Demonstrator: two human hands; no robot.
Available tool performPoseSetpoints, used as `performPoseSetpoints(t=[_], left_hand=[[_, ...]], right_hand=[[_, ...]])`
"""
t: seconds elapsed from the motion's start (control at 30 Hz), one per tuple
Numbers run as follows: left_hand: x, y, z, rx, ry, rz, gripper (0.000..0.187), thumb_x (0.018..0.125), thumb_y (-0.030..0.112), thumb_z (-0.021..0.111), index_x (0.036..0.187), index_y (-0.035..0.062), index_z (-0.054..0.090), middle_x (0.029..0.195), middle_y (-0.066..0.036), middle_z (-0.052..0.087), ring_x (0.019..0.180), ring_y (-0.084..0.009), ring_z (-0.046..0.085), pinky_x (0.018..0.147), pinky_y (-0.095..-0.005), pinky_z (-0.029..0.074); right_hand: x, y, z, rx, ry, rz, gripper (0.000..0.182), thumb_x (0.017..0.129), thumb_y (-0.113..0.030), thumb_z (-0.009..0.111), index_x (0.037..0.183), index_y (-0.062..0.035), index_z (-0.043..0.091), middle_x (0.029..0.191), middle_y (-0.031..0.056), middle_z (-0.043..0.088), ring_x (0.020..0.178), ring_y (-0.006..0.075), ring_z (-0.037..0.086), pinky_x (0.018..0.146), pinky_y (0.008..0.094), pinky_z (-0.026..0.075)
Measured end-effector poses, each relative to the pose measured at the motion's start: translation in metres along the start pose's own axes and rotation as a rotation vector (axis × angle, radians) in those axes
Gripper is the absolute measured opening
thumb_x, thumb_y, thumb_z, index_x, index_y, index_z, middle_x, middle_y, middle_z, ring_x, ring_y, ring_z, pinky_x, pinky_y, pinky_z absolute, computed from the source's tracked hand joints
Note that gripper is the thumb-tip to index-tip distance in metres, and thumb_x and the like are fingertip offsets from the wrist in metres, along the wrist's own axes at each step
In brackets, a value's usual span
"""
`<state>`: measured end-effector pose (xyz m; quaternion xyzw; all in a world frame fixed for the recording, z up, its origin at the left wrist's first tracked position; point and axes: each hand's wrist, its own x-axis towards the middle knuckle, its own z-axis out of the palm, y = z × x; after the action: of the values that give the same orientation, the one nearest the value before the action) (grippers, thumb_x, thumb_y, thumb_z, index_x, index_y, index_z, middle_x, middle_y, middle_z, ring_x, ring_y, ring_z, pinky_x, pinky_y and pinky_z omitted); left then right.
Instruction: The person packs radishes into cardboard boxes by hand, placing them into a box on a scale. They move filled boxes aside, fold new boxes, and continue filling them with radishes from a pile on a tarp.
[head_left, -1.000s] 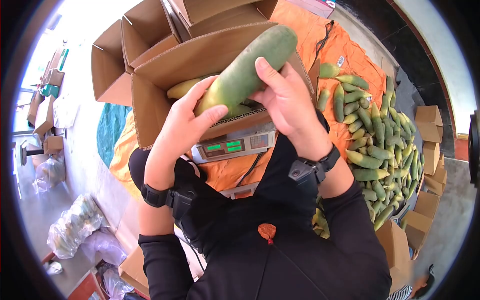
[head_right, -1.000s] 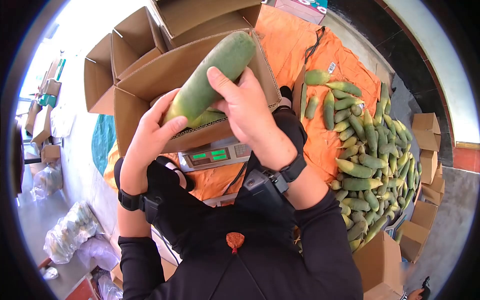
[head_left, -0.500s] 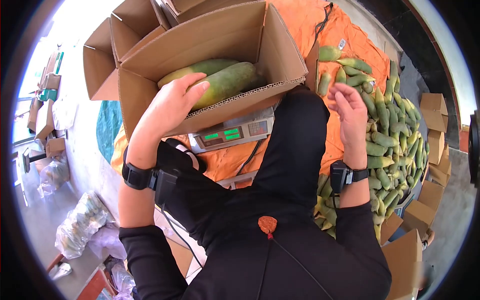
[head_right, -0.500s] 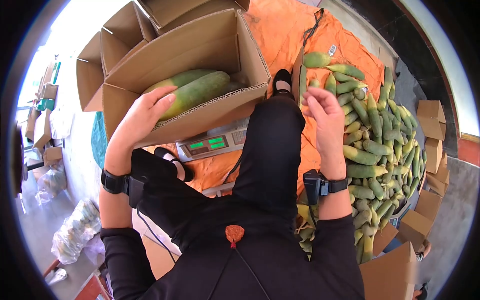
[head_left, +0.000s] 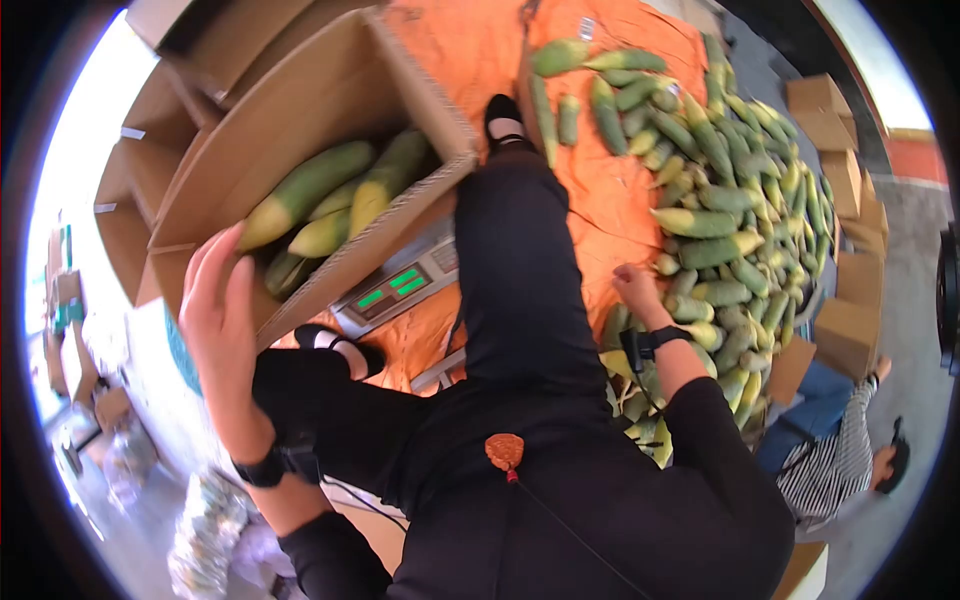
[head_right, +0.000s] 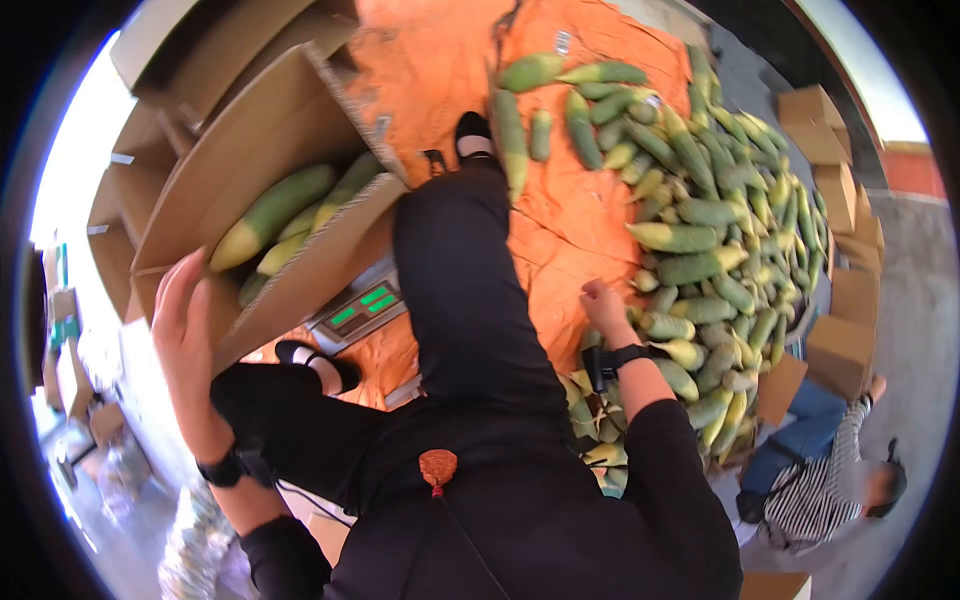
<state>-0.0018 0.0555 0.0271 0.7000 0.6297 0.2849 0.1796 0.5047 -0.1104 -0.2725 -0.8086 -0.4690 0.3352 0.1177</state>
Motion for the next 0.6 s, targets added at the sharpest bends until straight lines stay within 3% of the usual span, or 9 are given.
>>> performPoseSetpoints(t=[0.13, 0.23, 0.27, 0.3, 0.37, 0.43, 0.5, 0.6], left_hand=[[-0.022, -0.009, -0.003, 0.150, 0.125, 0.018, 0.024, 0.091, 0.002, 0.055, 0.113, -0.0001, 0.064, 0.115, -0.010, 0.063, 0.107, -0.0212, 0.058, 0.095, -0.0317, 0.042], [-0.032, -0.014, -0.003, 0.156, 0.193, 0.033, 0.023, 0.093, 0.002, 0.054, 0.113, -0.0005, 0.064, 0.115, -0.010, 0.063, 0.107, -0.0208, 0.058, 0.095, -0.0311, 0.042], [-0.033, -0.013, -0.001, 0.171, 0.215, 0.027, 0.021, 0.094, 0.003, 0.055, 0.111, -0.0014, 0.065, 0.115, -0.009, 0.063, 0.106, -0.0209, 0.058, 0.095, -0.0310, 0.043], [-0.033, -0.014, 0.000, 0.167, 0.207, 0.035, 0.021, 0.094, 0.003, 0.055, 0.111, -0.0014, 0.065, 0.115, -0.009, 0.063, 0.106, -0.0209, 0.058, 0.095, -0.0310, 0.043], [-0.034, -0.017, 0.003, 0.220, 0.243, 0.034, 0.020, 0.094, 0.003, 0.055, 0.110, -0.0013, 0.066, 0.114, -0.010, 0.063, 0.106, -0.0212, 0.059, 0.094, -0.0313, 0.043], [-0.034, -0.017, 0.010, 0.187, 0.258, 0.028, 0.020, 0.094, 0.003, 0.054, 0.109, -0.0012, 0.066, 0.113, -0.010, 0.064, 0.105, -0.0212, 0.059, 0.094, -0.0311, 0.044], [-0.038, -0.017, 0.013, 0.174, 0.289, 0.001, 0.019, 0.094, 0.002, 0.054, 0.108, -0.0012, 0.066, 0.113, -0.010, 0.064, 0.105, -0.0212, 0.059, 0.093, -0.0309, 0.044], [-0.037, -0.007, 0.015, 0.135, 0.284, 0.040, 0.018, 0.094, 0.001, 0.055, 0.107, -0.0032, 0.065, 0.110, -0.010, 0.064, 0.105, -0.0204, 0.058, 0.095, -0.0302, 0.043]], right_hand=[[-0.044, 0.032, 0.034, -0.106, -0.201, 0.103, 0.022, 0.082, -0.020, 0.060, 0.096, -0.0043, 0.067, 0.089, 0.0204, 0.068, 0.088, 0.0337, 0.066, 0.079, 0.0420, 0.053], [-0.063, 0.044, 0.049, -0.223, -0.223, 0.135, 0.018, 0.083, -0.018, 0.056, 0.089, -0.0038, 0.066, 0.087, 0.0218, 0.067, 0.088, 0.0360, 0.066, 0.079, 0.0436, 0.052], [-0.065, 0.041, 0.044, -0.259, -0.255, 0.185, 0.016, 0.084, -0.018, 0.056, 0.091, -0.0065, 0.065, 0.095, 0.0176, 0.066, 0.098, 0.0343, 0.062, 0.082, 0.0452, 0.050], [-0.068, 0.034, 0.036, -0.254, -0.252, 0.195, 0.016, 0.084, -0.018, 0.056, 0.091, -0.0065, 0.065, 0.095, 0.0176, 0.066, 0.098, 0.0343, 0.062, 0.082, 0.0452, 0.050], [-0.068, 0.020, 0.016, -0.657, -0.061, 0.100, 0.020, 0.082, -0.017, 0.058, 0.100, -0.0122, 0.064, 0.108, 0.0105, 0.060, 0.110, 0.0298, 0.054, 0.089, 0.0459, 0.046], [-0.051, 0.024, -0.004, -0.789, -0.002, 0.112, 0.030, 0.078, -0.016, 0.061, 0.108, -0.0162, 0.061, 0.117, 0.0054, 0.053, 0.118, 0.0264, 0.046, 0.093, 0.0489, 0.040], [-0.043, 0.019, -0.030, -0.862, 0.104, 0.082, 0.028, 0.078, -0.013, 0.060, 0.105, -0.0163, 0.061, 0.119, 0.0055, 0.053, 0.117, 0.0262, 0.047, 0.093, 0.0520, 0.039], [-0.042, 0.040, -0.051, -0.912, 0.146, 0.069, 0.027, 0.082, -0.012, 0.057, 0.108, -0.0188, 0.058, 0.118, 0.0051, 0.052, 0.118, 0.0310, 0.046, 0.092, 0.0551, 0.039]])
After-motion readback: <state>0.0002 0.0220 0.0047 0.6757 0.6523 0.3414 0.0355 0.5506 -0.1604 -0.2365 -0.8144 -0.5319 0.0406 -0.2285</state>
